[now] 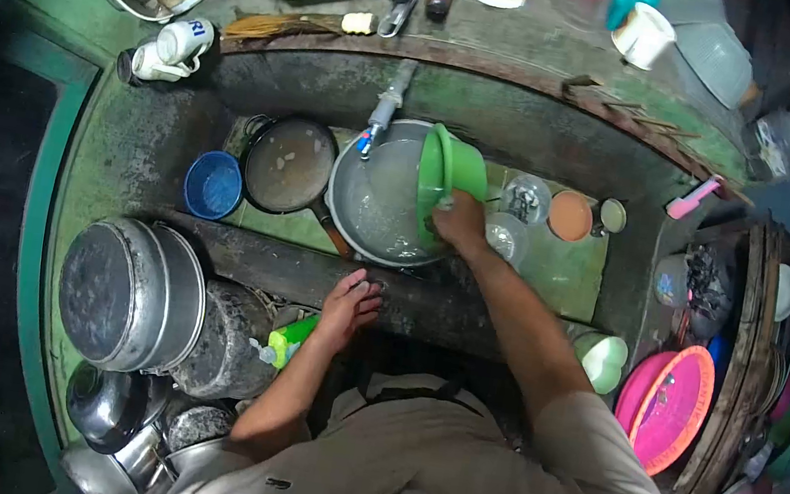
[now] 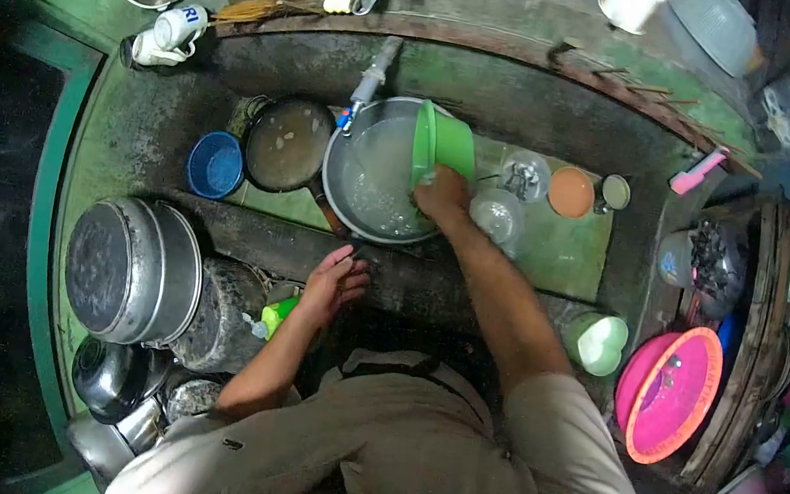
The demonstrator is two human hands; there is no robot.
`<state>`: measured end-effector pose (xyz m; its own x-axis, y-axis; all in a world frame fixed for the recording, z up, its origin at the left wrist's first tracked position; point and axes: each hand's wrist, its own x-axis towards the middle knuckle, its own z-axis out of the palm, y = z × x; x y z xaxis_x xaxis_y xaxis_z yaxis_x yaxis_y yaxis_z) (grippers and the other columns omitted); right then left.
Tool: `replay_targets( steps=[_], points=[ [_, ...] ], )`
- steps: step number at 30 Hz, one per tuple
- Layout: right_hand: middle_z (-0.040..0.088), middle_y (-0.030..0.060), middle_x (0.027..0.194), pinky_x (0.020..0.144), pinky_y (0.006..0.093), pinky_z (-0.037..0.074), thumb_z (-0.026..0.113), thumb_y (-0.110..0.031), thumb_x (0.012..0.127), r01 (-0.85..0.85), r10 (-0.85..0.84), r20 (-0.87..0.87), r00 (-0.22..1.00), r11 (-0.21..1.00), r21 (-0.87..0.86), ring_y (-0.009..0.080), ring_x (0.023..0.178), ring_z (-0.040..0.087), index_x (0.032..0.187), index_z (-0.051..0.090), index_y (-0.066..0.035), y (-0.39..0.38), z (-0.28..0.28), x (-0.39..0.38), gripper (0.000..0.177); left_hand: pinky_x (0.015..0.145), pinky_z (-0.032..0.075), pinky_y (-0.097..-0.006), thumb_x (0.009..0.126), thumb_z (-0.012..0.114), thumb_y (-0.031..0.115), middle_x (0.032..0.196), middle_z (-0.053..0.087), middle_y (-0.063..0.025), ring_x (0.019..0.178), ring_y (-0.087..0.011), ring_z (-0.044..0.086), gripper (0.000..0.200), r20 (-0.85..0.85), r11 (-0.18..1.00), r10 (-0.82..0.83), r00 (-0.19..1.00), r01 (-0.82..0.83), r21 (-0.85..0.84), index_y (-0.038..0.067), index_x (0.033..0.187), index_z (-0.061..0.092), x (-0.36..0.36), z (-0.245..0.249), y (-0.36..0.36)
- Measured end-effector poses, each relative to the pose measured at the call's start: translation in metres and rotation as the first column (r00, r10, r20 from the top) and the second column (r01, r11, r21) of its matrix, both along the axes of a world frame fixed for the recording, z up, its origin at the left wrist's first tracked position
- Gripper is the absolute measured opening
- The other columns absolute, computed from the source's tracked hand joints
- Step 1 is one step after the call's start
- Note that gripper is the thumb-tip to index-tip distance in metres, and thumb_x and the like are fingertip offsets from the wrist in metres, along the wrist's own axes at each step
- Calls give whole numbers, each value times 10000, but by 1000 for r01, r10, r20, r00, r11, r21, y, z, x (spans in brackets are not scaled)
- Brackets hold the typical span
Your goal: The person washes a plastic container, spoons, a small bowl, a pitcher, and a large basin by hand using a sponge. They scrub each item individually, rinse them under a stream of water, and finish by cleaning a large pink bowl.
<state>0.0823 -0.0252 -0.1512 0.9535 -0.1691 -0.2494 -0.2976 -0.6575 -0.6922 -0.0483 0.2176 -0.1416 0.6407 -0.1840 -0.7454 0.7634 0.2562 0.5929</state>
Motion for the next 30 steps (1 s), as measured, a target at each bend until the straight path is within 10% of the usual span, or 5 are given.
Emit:
replay_targets(
  steps=[4, 13, 20, 28, 30],
  points=[
    [665, 198, 910, 793, 414, 499, 656, -197, 780, 101, -96, -37, 995, 976, 190, 355, 917, 647, 1027, 627, -10, 24, -74, 29, 311, 847, 506, -385, 953, 547, 242, 1271, 536, -121, 1016, -233, 598, 544, 18, 996, 79, 997, -80, 28, 106, 1433, 331, 4, -20, 31],
    [607, 91, 1115, 856, 345, 497, 560, -69, 857, 231, -156, -229, 961, -9, 973, 214, 1008, 601, 1259, 497, -17, -40, -37, -68, 411, 873, 478, -396, 868, 627, 194, 1212, 558, -66, 1079, -235, 548, 594, 44, 980, 193, 980, -194, 38, 60, 1389, 374, 108, -60, 5],
    [619, 98, 1111, 880, 341, 475, 505, -50, 853, 273, -51, -290, 956, 519, 810, 207, 1055, 579, 1269, 493, 2, -30, -23, -62, 419, 945, 442, -415, 751, 555, -65, 1230, 549, -132, 1118, -276, 542, 645, 467, 930, 285, 837, -360, 77, 32, 1366, 388, 118, -19, 5],
    [652, 112, 1115, 892, 347, 490, 597, -47, 839, 417, -21, -486, 873, 548, 725, 220, 1027, 611, 1169, 602, 4, 3, 55, -85, 334, 945, 428, -365, 749, 712, 145, 1176, 578, -158, 1100, -260, 556, 521, 793, 712, -212, 571, -466, 526, 28, 1216, 512, 109, -123, 49],
    [659, 103, 1088, 820, 329, 525, 601, -72, 874, 171, 160, -334, 929, 615, 770, 197, 964, 629, 1157, 607, -7, 31, 45, -73, 291, 889, 468, -359, 805, 666, 156, 1182, 586, -151, 1053, -242, 579, 516, 328, 867, -109, 938, -72, 492, 63, 1287, 509, 114, -91, 99]
  ],
)
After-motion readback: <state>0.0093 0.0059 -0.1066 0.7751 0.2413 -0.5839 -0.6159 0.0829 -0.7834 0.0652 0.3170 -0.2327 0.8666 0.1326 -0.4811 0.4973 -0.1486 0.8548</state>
